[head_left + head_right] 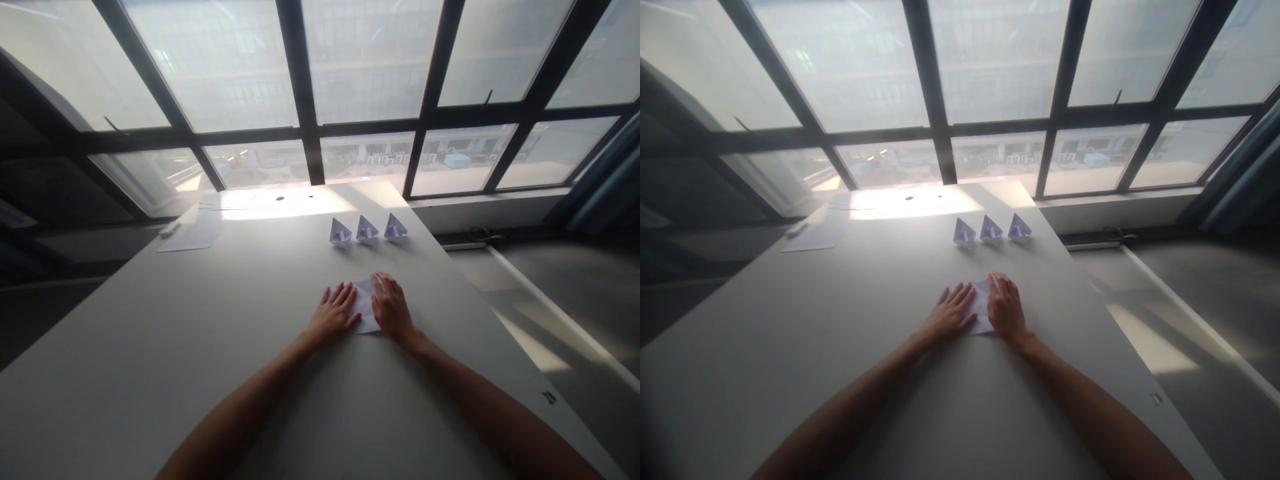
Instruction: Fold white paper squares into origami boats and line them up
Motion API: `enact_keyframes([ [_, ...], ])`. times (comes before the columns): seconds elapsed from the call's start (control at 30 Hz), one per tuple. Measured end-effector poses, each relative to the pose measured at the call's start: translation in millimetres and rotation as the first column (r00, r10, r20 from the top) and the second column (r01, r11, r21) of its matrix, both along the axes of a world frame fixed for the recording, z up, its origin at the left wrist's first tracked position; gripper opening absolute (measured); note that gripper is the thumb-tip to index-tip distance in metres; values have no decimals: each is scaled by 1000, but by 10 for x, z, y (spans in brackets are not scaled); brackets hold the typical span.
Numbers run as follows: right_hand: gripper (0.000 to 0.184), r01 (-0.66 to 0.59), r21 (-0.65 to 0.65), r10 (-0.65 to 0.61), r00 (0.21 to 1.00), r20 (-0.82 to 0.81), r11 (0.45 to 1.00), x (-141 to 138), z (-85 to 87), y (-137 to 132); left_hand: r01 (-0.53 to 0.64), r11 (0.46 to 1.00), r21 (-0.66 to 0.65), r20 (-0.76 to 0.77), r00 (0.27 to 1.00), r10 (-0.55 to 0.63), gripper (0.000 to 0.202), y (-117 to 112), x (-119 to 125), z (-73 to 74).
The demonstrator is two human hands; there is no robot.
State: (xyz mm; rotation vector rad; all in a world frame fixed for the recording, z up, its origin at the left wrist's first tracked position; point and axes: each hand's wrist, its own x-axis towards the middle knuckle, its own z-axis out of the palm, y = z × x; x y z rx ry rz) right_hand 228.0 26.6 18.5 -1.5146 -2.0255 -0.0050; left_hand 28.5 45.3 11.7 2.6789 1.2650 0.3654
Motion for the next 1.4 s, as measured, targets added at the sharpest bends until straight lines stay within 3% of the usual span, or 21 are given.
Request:
enact_keyframes([
  [0.1,61,-180,-105,188,979,73,978,-129,-79,-15,16,1000,14,6,1000,-16,65,-61,68,6],
  [0.17,62,-220,-192,242,965,97,956,-181,-136,-9,14,1000,15,-10,1000,-13,61,-78,97,-2],
  [0.3,58,-154,-265,198,970,145,952,-185,-167,1,-6,1000,19,-69,998,7,58,-75,110,-13],
  [0.53,57,-82,-264,129,977,168,961,-138,-154,-3,-39,999,29,-134,990,43,59,-82,124,20],
  [1.4,59,-36,-296,95,978,186,955,-119,-182,38,-45,999,31,-127,991,48,59,-81,107,41],
])
